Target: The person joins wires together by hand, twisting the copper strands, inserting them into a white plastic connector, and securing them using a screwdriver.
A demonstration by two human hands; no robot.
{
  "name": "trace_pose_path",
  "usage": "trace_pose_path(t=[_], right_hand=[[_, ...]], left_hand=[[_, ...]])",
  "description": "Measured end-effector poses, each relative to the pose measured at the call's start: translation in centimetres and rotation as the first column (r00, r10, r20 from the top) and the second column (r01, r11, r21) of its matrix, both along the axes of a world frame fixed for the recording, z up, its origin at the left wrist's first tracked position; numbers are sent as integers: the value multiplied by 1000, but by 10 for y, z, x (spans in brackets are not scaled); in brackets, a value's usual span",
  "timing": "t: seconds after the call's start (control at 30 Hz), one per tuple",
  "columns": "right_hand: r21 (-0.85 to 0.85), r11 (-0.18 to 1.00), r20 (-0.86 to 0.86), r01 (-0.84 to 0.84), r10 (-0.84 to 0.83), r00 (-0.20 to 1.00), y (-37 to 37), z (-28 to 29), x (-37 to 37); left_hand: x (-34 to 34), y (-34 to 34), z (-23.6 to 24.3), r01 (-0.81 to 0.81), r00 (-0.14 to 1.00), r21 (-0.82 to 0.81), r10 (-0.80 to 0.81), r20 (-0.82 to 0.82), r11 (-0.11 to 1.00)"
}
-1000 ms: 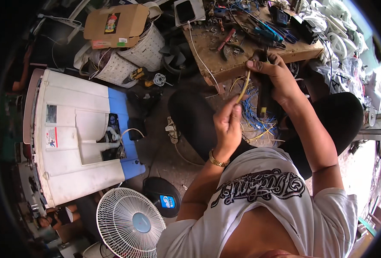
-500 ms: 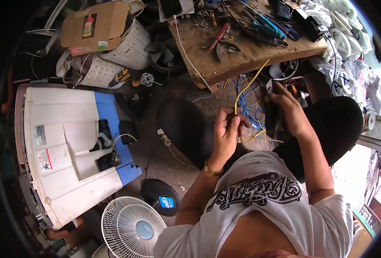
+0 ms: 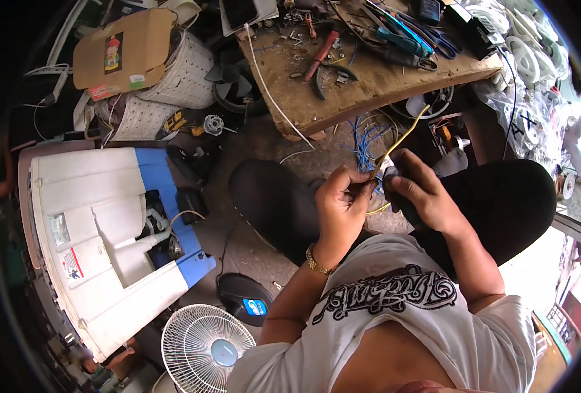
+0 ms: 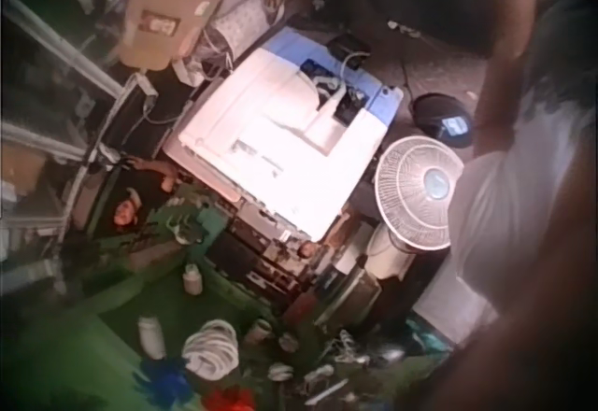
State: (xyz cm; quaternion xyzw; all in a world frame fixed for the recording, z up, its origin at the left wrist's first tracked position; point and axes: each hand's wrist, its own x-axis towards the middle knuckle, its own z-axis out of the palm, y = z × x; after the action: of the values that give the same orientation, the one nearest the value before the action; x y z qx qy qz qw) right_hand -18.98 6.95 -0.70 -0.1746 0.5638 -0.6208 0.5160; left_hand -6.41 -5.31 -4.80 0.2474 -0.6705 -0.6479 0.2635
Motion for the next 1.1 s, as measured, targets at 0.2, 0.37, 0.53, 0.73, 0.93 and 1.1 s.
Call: trace_pose_path(t=[0.2, 0.37, 0.53, 0.73, 0.93, 1.1], right_hand=[[-55, 998, -67, -4, 0, 998, 1, -4, 3], [-67, 998, -69, -8, 3, 998, -2, 4, 2], [-57, 998, -29, -41, 40, 999, -1, 1, 2], [-62, 997, 19, -44, 46, 999, -3, 1, 5], [-27, 997, -12, 66, -67, 998, -3, -2, 1], [-11, 981, -31, 193, -193, 981, 1, 13, -22]], left_hand=[[-6, 1, 11, -3, 999, -318, 20, 48, 948], [-8, 1, 21, 1, 998, -403, 22, 53, 915], [1, 2, 22, 25, 997, -394, 6, 75, 919], [7, 0, 24, 56, 996, -261, -36, 81, 964], [16, 5, 6, 62, 998, -117, -65, -26, 991], [39, 12, 5, 38, 999, 176, -33, -29, 984]])
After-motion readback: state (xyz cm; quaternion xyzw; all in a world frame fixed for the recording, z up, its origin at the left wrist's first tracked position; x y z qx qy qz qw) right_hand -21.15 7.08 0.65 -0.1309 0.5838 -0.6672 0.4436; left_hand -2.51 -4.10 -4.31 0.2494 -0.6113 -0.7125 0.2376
